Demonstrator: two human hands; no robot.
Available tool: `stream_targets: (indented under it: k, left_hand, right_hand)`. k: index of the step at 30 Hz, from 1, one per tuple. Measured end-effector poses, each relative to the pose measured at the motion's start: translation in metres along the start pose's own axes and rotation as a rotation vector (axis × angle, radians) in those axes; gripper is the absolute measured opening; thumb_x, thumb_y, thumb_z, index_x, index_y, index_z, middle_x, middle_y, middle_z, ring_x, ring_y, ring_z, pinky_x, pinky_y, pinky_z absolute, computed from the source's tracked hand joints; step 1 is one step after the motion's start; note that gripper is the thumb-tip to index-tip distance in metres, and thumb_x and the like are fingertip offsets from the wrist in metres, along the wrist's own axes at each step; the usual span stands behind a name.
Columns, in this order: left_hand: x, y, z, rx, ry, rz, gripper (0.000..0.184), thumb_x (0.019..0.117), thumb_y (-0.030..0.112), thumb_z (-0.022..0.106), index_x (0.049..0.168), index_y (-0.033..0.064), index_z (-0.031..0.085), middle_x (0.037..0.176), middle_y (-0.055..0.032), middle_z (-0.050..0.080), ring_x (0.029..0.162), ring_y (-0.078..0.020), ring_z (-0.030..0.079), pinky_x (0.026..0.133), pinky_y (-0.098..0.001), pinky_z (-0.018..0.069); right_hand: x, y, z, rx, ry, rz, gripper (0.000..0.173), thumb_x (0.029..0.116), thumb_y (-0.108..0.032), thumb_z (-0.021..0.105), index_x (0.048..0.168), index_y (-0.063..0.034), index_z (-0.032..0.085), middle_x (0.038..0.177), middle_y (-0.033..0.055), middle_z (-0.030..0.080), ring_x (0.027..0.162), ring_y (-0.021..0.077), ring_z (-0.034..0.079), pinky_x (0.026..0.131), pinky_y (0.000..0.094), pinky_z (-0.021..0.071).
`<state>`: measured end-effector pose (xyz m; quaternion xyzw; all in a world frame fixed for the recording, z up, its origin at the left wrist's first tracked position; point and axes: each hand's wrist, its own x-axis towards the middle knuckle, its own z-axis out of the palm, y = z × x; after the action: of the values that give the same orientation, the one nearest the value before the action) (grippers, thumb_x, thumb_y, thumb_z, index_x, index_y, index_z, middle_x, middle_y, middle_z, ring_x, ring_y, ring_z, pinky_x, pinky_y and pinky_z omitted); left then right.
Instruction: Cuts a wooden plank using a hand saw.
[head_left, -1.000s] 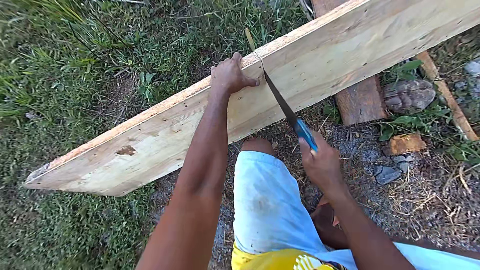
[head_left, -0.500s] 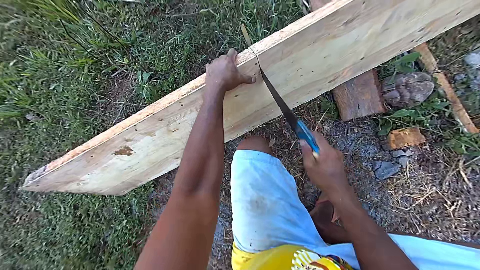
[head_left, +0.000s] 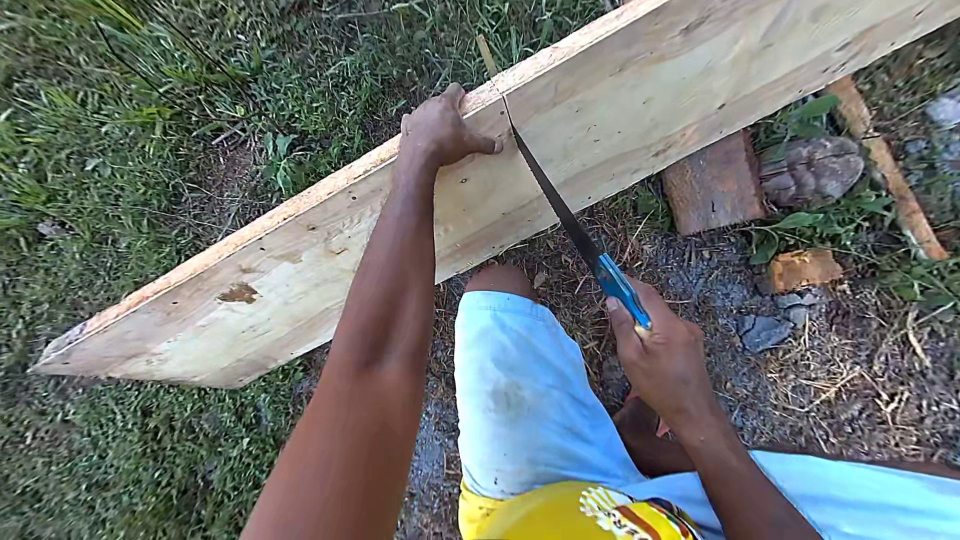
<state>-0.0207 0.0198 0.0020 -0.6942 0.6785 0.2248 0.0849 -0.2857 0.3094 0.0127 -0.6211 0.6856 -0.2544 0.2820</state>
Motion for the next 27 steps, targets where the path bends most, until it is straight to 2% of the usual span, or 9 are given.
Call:
stream_targets:
  k: [3, 7, 10, 14, 16, 19, 22, 25, 27]
  left_hand:
    - [-0.001, 0.002, -0.001, 0.032, 0.025, -0.019, 0.093, 0.0684, 0.071, 0.081, 0.14, 0.0193, 0.051, 0.124, -0.0169, 0.068, 0.119, -0.0392, 0.063, 0.096, -0.0698, 0.0443]
    - [0.008, -0.004, -0.006, 0.022, 0.015, -0.001, 0.091, 0.0701, 0.071, 0.08, 0.139, 0.0183, 0.051, 0.122, -0.0175, 0.068, 0.117, -0.0404, 0.064, 0.092, -0.0712, 0.0461]
    - [0.011, -0.006, -0.004, 0.0, -0.012, 0.002, 0.091, 0.0692, 0.07, 0.081, 0.138, 0.0183, 0.053, 0.122, -0.0186, 0.068, 0.115, -0.0424, 0.064, 0.09, -0.0723, 0.0474]
    - [0.016, -0.006, -0.007, -0.026, -0.019, -0.009, 0.09, 0.0702, 0.069, 0.082, 0.138, 0.0172, 0.053, 0.123, -0.0199, 0.067, 0.116, -0.0431, 0.063, 0.091, -0.0728, 0.0464]
    - [0.014, -0.003, -0.002, -0.023, -0.013, -0.006, 0.09, 0.0701, 0.068, 0.082, 0.138, 0.0168, 0.053, 0.123, -0.0198, 0.067, 0.117, -0.0427, 0.063, 0.092, -0.0722, 0.0457]
    - [0.006, 0.002, 0.0, 0.02, 0.033, -0.014, 0.093, 0.0697, 0.071, 0.08, 0.14, 0.0175, 0.052, 0.123, -0.0188, 0.068, 0.118, -0.0415, 0.063, 0.095, -0.0718, 0.0442]
    - [0.001, -0.003, -0.001, 0.027, 0.03, -0.012, 0.093, 0.0684, 0.072, 0.08, 0.14, 0.0195, 0.051, 0.124, -0.0176, 0.067, 0.118, -0.0413, 0.063, 0.094, -0.0718, 0.045]
    - [0.005, 0.002, -0.002, 0.002, 0.027, 0.015, 0.093, 0.0663, 0.072, 0.081, 0.138, 0.0186, 0.054, 0.121, -0.0196, 0.068, 0.115, -0.0439, 0.064, 0.09, -0.0733, 0.047]
    - [0.006, -0.004, 0.0, -0.006, 0.01, -0.005, 0.093, 0.0668, 0.072, 0.081, 0.137, 0.0173, 0.054, 0.121, -0.0203, 0.068, 0.115, -0.0439, 0.063, 0.091, -0.073, 0.0462]
  right_hand:
    - [0.073, -0.003, 0.051, 0.059, -0.031, -0.014, 0.038, 0.1067, -0.027, 0.052, 0.135, -0.0038, 0.061, 0.08, 0.0156, 0.07, 0.064, 0.0288, 0.068, 0.06, 0.0491, 0.0566]
    - [0.129, -0.007, 0.091, 0.117, 0.008, -0.064, 0.04, 0.1078, -0.029, 0.051, 0.143, -0.0101, 0.058, 0.085, 0.0139, 0.072, 0.069, 0.0277, 0.07, 0.064, 0.0478, 0.0571]
    - [0.072, -0.003, 0.049, 0.082, -0.074, 0.001, 0.041, 0.109, -0.033, 0.049, 0.146, -0.0151, 0.053, 0.076, 0.0117, 0.065, 0.057, 0.0256, 0.062, 0.051, 0.0476, 0.0526]
    - [-0.011, 0.013, 0.004, -0.001, -0.007, 0.017, 0.042, 0.1064, -0.033, 0.053, 0.136, -0.0068, 0.064, 0.078, 0.0064, 0.071, 0.06, 0.012, 0.064, 0.055, 0.0317, 0.0546]
    - [-0.001, 0.006, 0.007, -0.011, 0.003, 0.008, 0.041, 0.1058, -0.031, 0.053, 0.133, -0.0032, 0.065, 0.078, 0.0086, 0.071, 0.061, 0.0144, 0.066, 0.056, 0.033, 0.055]
    - [0.086, -0.009, 0.049, 0.027, -0.096, 0.026, 0.037, 0.1074, -0.028, 0.05, 0.135, -0.004, 0.061, 0.083, 0.0175, 0.07, 0.071, 0.0327, 0.07, 0.065, 0.0539, 0.0565]
    - [0.133, -0.02, 0.074, 0.066, -0.093, 0.007, 0.037, 0.1075, -0.03, 0.05, 0.138, -0.0114, 0.06, 0.084, 0.0144, 0.071, 0.073, 0.0313, 0.07, 0.067, 0.0527, 0.056]
    - [0.089, -0.015, 0.042, 0.052, -0.109, 0.041, 0.038, 0.109, -0.036, 0.048, 0.141, -0.0166, 0.055, 0.074, 0.0109, 0.063, 0.056, 0.0264, 0.062, 0.049, 0.0478, 0.0517]
    - [0.035, -0.002, 0.015, 0.017, -0.098, 0.067, 0.041, 0.108, -0.036, 0.049, 0.144, -0.0175, 0.056, 0.074, 0.0091, 0.065, 0.056, 0.0227, 0.061, 0.051, 0.0462, 0.0523]
